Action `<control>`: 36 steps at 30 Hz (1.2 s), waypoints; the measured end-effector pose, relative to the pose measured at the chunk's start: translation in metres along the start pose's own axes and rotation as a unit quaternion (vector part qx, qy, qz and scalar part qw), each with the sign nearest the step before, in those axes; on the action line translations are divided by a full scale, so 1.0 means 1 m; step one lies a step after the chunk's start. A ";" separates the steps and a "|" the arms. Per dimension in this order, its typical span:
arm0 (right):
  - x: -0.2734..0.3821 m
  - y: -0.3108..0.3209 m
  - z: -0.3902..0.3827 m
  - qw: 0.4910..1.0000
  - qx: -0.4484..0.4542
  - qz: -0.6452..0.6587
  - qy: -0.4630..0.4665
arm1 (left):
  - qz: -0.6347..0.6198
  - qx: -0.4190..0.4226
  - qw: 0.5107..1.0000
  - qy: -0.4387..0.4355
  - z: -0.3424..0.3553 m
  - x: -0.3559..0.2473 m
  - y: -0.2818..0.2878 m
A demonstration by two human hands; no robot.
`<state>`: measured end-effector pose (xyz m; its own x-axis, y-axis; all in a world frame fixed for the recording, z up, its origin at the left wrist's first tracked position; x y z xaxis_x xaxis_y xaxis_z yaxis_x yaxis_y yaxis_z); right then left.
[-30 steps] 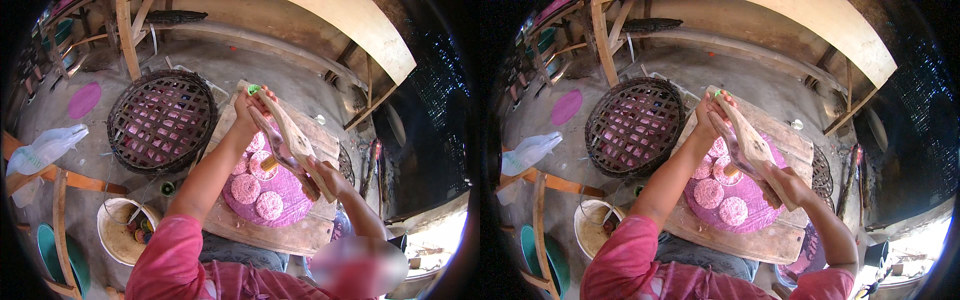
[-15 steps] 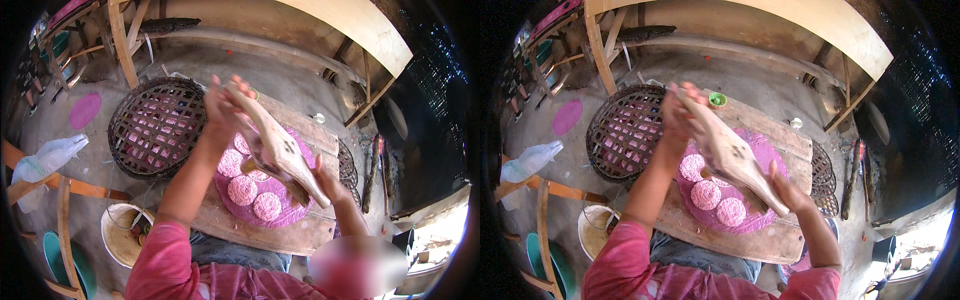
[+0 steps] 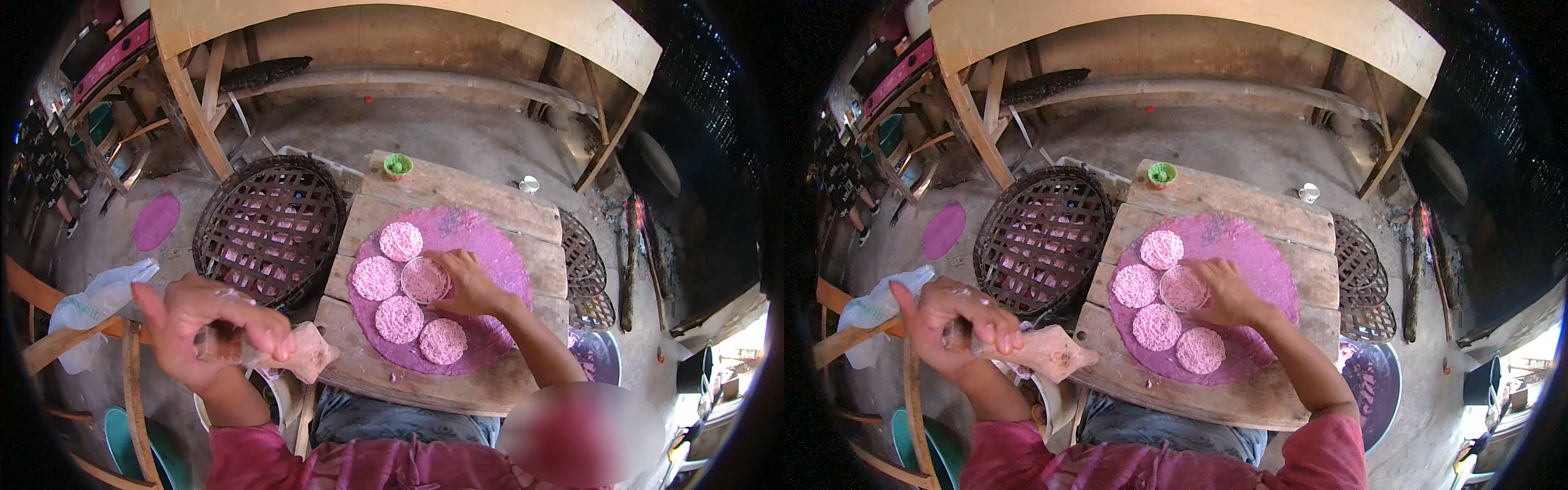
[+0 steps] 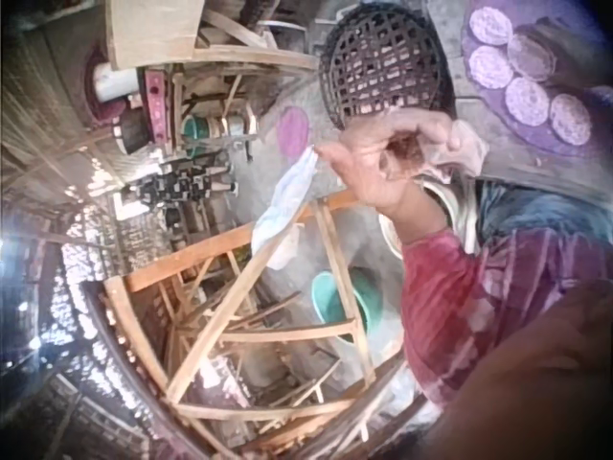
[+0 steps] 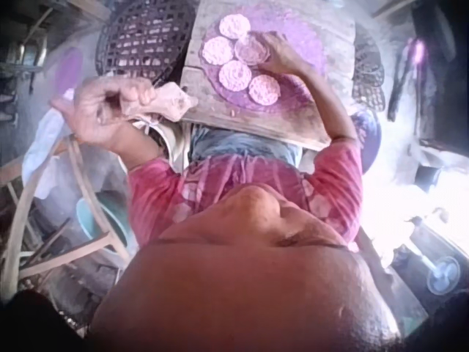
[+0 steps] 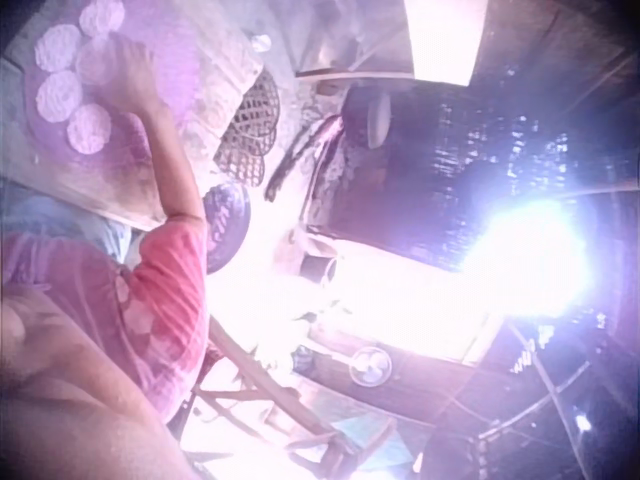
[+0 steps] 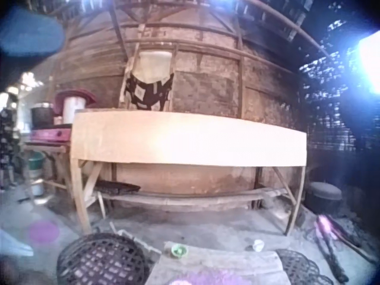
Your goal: The person scoops pink batter from a bowl, loads it into a handheld wooden press, and squeezes out round pink cakes onto a mat. They then transfer the finished cakes into a woven basket. The process repeats with the same tools and materials.
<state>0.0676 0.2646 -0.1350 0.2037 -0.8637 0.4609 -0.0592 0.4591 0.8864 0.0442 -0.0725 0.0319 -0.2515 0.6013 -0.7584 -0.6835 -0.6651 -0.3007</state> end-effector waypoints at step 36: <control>-0.008 0.033 -0.133 0.987 0.022 0.025 -0.154 | 0.029 0.011 0.998 -0.060 -0.002 0.013 0.021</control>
<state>0.1941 0.3148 -0.1150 -0.1075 -0.8655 0.4893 -0.1058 0.4993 0.8599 0.0282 -0.0797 0.0143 -0.3702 0.6121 -0.6988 -0.6804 -0.6908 -0.2447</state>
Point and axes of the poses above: each hand's wrist, its own z-axis towards the middle knuckle, its own y-axis out of the back of the hand, x = y × z, the point moved 3 cm from there along z, towards the middle knuckle, and after that the axes turned 6 degrees about -y, right-handed, at the moved point
